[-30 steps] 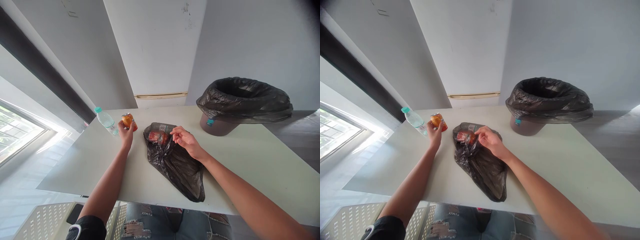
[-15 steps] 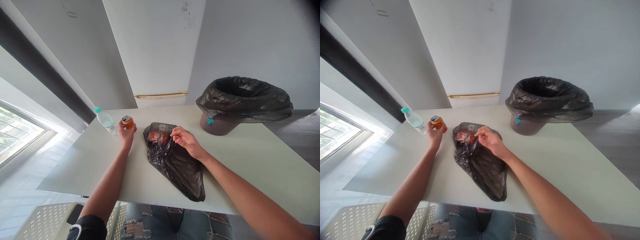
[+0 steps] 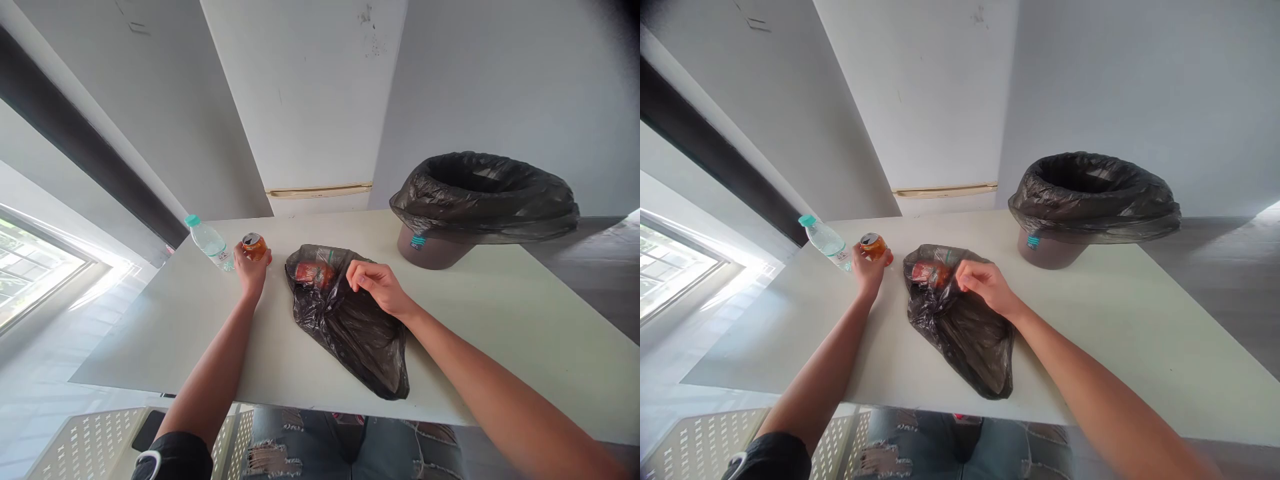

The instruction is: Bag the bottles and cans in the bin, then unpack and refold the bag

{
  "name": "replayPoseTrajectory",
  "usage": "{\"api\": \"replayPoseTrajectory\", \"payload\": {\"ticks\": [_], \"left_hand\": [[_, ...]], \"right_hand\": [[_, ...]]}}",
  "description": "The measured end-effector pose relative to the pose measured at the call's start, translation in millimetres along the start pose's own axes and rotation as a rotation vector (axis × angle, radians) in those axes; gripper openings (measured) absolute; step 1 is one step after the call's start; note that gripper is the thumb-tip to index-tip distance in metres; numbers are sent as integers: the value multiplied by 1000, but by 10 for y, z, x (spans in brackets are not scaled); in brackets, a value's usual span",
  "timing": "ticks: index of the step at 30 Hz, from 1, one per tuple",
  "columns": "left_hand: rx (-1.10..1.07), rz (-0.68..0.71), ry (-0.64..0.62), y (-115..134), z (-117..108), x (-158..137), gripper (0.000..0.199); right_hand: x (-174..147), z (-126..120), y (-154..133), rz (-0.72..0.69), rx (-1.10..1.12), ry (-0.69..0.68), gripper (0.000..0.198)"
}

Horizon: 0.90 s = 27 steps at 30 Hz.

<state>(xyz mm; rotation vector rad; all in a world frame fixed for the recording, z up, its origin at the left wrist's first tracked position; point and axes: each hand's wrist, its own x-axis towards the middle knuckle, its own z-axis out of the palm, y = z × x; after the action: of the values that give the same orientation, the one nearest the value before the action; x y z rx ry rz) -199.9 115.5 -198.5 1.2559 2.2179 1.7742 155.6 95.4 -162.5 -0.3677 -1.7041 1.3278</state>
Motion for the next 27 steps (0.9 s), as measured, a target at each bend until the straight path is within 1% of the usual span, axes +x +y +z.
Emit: {"api": "replayPoseTrajectory", "payload": {"ticks": [3,5,7,9,10,11,12,13,14,15,16,17,19,21,23,24,26,27], "left_hand": [[6,-9,-8,25,-15,-13,74],[12,-20,-10,60,-23,-24,80],[23,-15,15,119,-34,-40,87],[17,18,75,202,-58,-63,93],[6,49,115,251,-76,-79,92],[-11,97,159,302,-97,-99,88],[-31,161,197,353,-119,-123,79],[-51,239,210,402,-142,-153,66],[-71,323,188,446,-161,-187,51],[-90,404,126,486,-175,-226,36],[-109,475,24,519,-181,-267,25],[-126,536,-108,545,-179,-309,20],[-137,630,-381,574,-150,-388,23],[-114,684,-588,574,-96,-446,31],[-76,706,-734,551,-33,-478,41],[-58,710,-785,533,-3,-485,45],[-29,726,-849,497,46,-491,47],[-20,736,-858,480,64,-492,46]], "right_hand": [[-7,-44,-52,2,-28,-25,47],[-5,-82,-92,15,-61,-71,51],[1,-118,-126,25,-98,-147,54],[11,-144,-145,31,-155,-250,55],[16,-151,-148,29,-191,-304,55],[20,-153,-147,25,-230,-355,54],[22,-152,-141,19,-271,-404,53],[21,-147,-131,14,-313,-447,53],[18,-139,-119,10,-364,-488,53],[12,-130,-104,10,-427,-527,53],[4,-119,-88,10,-506,-557,53],[-5,-107,-71,5,-595,-575,52],[-23,-88,-35,-13,-770,-574,47],[-31,-78,3,-35,-899,-531,42],[-26,-80,43,-57,-995,-451,39],[-19,-85,65,-72,-1035,-397,37],[-3,-102,111,-120,-1080,-266,34],[4,-111,136,-148,-1082,-190,33]]}}
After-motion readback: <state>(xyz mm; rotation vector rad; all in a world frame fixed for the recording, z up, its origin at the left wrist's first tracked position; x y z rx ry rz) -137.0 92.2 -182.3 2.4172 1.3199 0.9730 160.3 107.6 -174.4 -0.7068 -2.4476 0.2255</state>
